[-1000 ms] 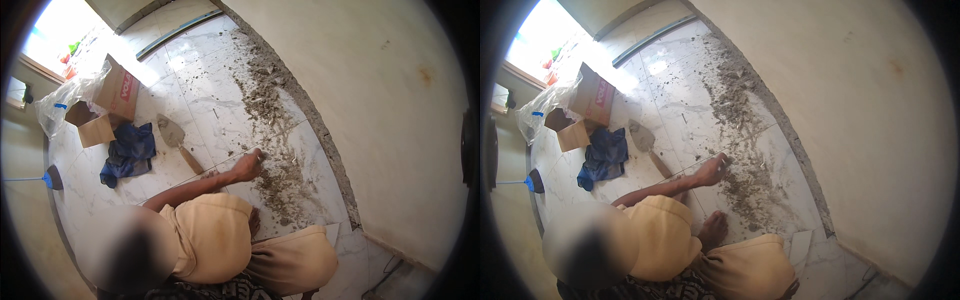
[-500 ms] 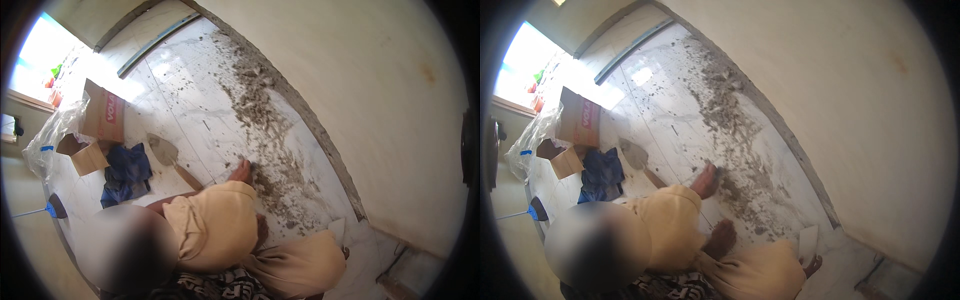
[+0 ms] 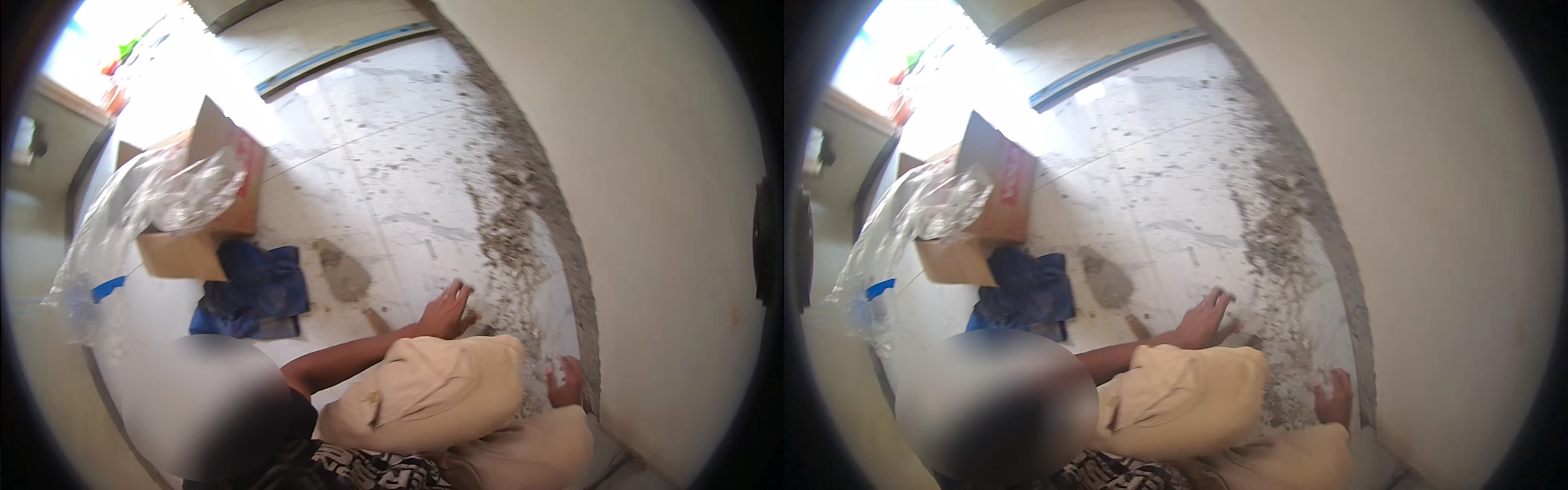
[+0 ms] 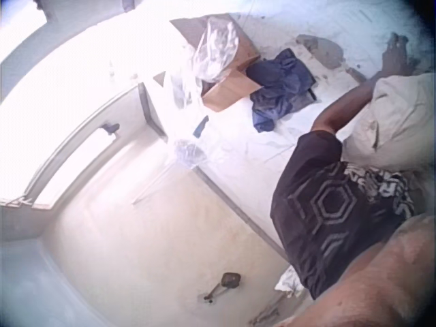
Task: The person kneels on a tiled floor, uses a chisel to remove debris from the edge of a tile, and sweeps the area with a broom. They then pick up a bucket and trowel and walk outside.
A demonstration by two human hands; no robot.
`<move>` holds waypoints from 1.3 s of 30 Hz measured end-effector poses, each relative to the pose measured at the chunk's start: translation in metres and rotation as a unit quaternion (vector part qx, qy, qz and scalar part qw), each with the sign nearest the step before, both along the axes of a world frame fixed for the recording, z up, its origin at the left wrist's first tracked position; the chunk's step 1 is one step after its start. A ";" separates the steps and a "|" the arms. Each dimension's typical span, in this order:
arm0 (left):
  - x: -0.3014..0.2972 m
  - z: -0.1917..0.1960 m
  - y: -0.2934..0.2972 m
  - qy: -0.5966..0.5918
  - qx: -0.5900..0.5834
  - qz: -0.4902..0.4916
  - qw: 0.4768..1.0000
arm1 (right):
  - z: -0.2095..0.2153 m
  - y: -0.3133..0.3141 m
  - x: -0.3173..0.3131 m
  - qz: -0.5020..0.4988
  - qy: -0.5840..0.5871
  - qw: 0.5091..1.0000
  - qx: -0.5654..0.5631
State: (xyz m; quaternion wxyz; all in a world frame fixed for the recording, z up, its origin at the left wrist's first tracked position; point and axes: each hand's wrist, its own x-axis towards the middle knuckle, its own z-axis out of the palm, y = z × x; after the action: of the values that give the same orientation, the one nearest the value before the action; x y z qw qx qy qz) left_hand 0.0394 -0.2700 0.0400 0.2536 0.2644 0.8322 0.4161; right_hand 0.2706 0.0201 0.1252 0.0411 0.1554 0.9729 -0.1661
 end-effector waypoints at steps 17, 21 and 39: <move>-0.149 0.041 -0.329 0.355 -0.224 0.694 0.585 | 0.033 -0.087 -0.257 0.280 -0.069 0.954 -0.077; -0.164 0.030 -0.350 0.244 -0.231 0.742 0.581 | 0.014 -0.110 -0.286 0.358 -0.069 0.926 -0.098; -0.059 0.034 -0.630 0.072 -0.372 0.852 0.362 | -0.041 -0.070 -0.311 0.275 -0.047 0.959 -0.058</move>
State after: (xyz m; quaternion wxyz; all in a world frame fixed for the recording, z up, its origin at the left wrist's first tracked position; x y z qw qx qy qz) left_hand -0.0197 -0.9003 0.0736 -0.2243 -0.6777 0.6992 0.0379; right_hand -0.0404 -0.0503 0.0842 0.1402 -0.1128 0.9637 -0.1971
